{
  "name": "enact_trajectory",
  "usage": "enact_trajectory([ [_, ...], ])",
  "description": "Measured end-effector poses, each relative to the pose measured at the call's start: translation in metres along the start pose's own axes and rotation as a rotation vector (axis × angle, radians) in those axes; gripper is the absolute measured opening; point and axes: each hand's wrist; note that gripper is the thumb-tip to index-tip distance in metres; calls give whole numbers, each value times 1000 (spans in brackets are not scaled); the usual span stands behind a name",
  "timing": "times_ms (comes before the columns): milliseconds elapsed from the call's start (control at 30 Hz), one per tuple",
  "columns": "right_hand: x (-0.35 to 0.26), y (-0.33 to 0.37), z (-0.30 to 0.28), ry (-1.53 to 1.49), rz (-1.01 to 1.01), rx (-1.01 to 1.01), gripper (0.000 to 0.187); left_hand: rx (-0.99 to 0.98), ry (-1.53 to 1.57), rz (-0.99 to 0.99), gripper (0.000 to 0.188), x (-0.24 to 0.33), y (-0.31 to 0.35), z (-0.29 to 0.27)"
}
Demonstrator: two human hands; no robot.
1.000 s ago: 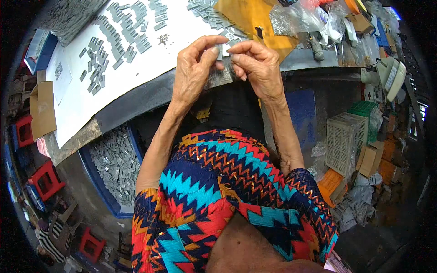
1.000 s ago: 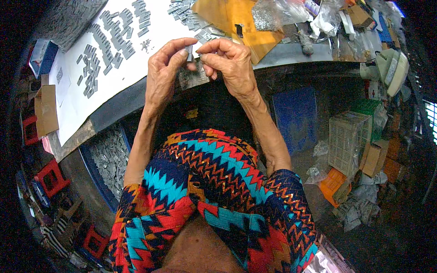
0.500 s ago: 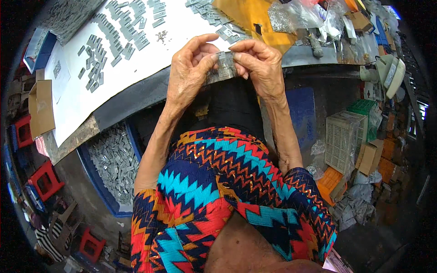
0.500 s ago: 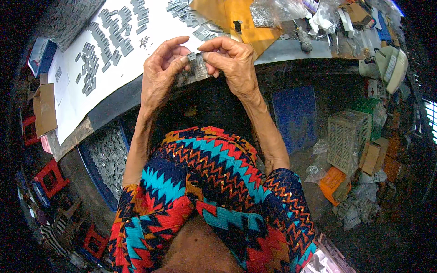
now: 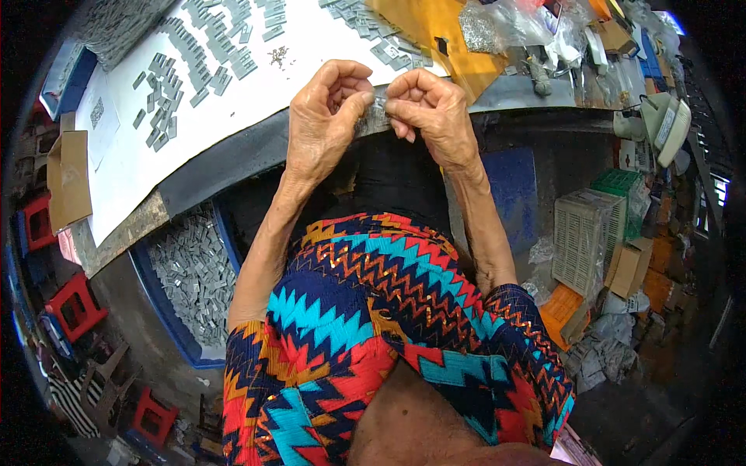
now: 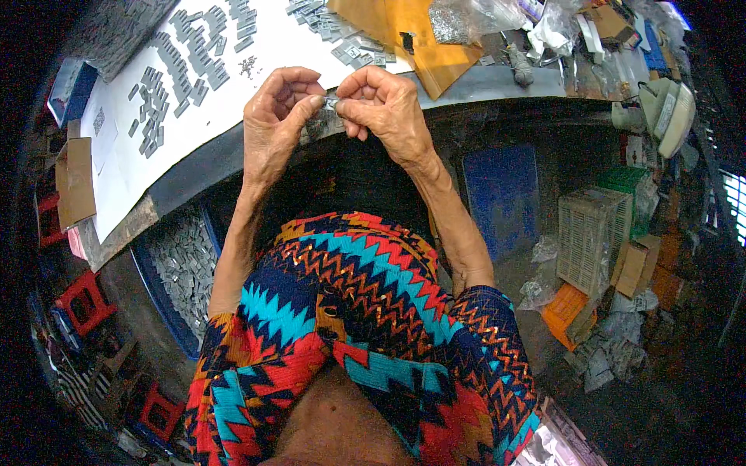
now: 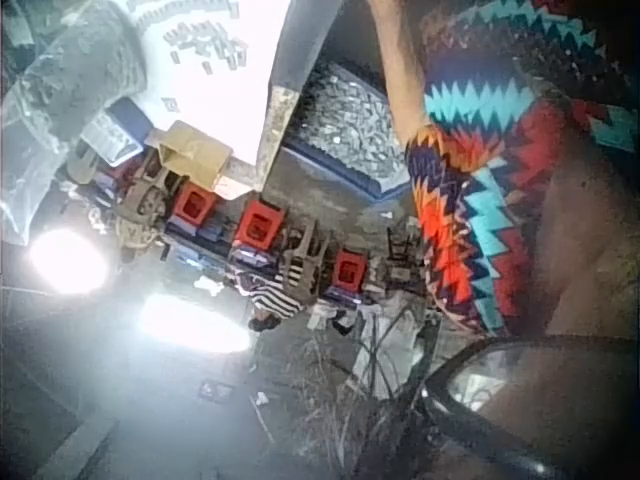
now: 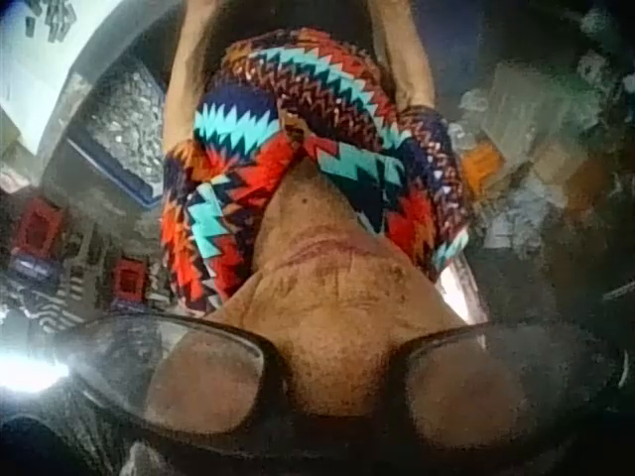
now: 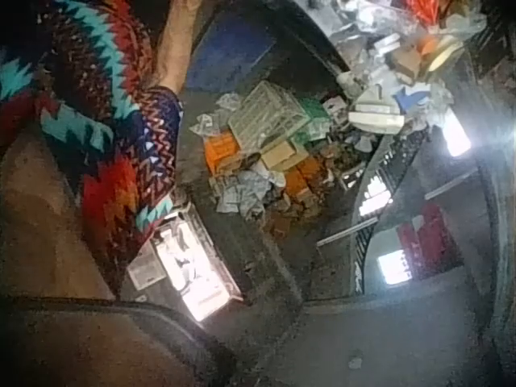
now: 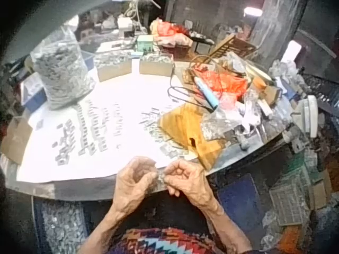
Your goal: The recorder is sorting and packaging small metal parts into plastic bags at a workbench.
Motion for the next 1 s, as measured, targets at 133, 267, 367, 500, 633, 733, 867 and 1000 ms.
enact_trajectory([
  [133, -1, 0, 1, 18, 9, 2, 11, -5, -1, 60, 18, -1, 0, 0],
  [267, -2, 1, 0, 4, 25, 5, 12, -23, -59, 66, 16, 2, 0, 0],
  [367, -1, 0, -1, 5, 36, 10, 12, -28, -69, 89, 17, -1, -1, 1],
  [500, 0, -1, -2, 12, 42, 2, 11, -38, -39, 61, 16, 1, -2, 0],
  [633, 4, -4, -5, 49, 65, -1, 9, -67, 59, 1, 16, -2, -4, -1],
  [733, 3, -2, -4, 26, 50, -1, 8, -84, 84, -30, 15, 0, -5, 1],
  [867, 8, -1, 2, 21, 48, 54, 8, -93, 92, -55, 15, -5, -6, 1],
  [1000, 10, -2, 3, 42, -29, 96, 4, -145, 40, -79, 17, -3, -5, -2],
])
Point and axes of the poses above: each hand's wrist, its own y-axis away from the middle knuckle, its own z-axis out of the palm, x = y × z, and after that the axes turned 14 degrees about -y, right-handed
